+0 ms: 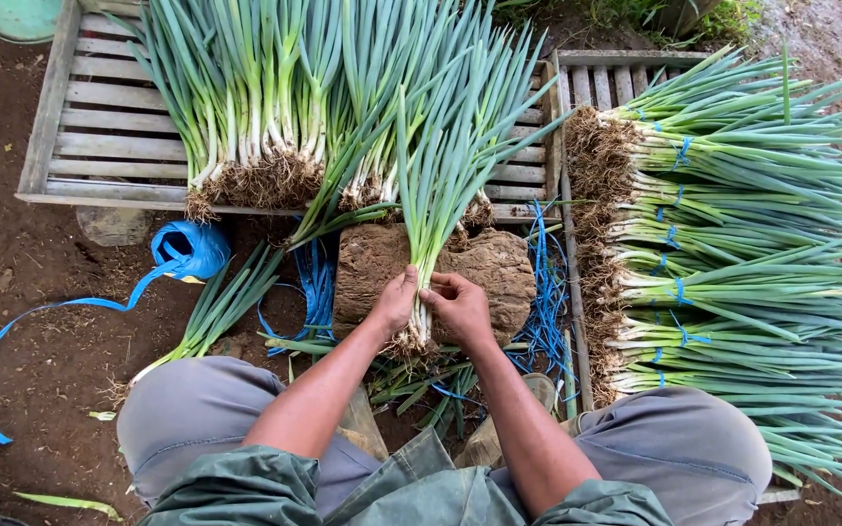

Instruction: The person gathers green onions from a wooden crate, aligns them into a bunch, and ties them together using a blue plastic strip. The tied bundles are placed on a wooden pallet next to other completed bundles.

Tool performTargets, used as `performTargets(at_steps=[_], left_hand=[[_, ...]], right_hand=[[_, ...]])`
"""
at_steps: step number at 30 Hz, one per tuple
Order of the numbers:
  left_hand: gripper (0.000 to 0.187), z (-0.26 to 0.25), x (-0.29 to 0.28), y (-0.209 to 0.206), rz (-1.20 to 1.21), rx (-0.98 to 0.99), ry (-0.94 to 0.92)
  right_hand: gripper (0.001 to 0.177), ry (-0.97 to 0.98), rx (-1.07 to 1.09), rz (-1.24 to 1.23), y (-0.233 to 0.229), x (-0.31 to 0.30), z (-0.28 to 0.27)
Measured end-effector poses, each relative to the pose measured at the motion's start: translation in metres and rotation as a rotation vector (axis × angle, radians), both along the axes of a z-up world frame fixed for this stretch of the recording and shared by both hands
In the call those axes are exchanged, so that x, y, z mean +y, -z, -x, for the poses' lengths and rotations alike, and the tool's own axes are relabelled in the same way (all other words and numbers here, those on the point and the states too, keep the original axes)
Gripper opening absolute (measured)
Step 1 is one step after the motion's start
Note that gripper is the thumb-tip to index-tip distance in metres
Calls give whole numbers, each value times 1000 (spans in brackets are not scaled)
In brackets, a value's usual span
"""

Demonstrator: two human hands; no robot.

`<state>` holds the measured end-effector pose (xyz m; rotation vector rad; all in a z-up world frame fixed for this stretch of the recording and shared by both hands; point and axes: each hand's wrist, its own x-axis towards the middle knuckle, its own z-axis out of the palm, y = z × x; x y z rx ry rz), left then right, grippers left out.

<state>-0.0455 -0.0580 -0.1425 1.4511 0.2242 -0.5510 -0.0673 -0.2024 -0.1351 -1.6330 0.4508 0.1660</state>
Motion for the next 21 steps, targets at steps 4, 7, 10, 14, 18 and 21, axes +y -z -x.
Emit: performTargets(at_steps=[4,7,10,14,18,21], left_hand=[[62,-1,2,-2,-22,-19,37],[51,0,0,5,69,26,-11],[45,-8,0,33,35,25,-12],[49,-14,1,48,-222,70,65],[52,-13,0,42,-260,102,68],[46,-5,1,2,-93,160,0]], right_hand=[[40,-7,12,19,7,2,0],[36,-131,3,214,8,3,2],[35,-196,-27,374,10,2,1],[36,-299,15,291,-14,9,8],[46,-332,-54,-82,-25,6,13],[72,-366,-124,-56,1,0,6]])
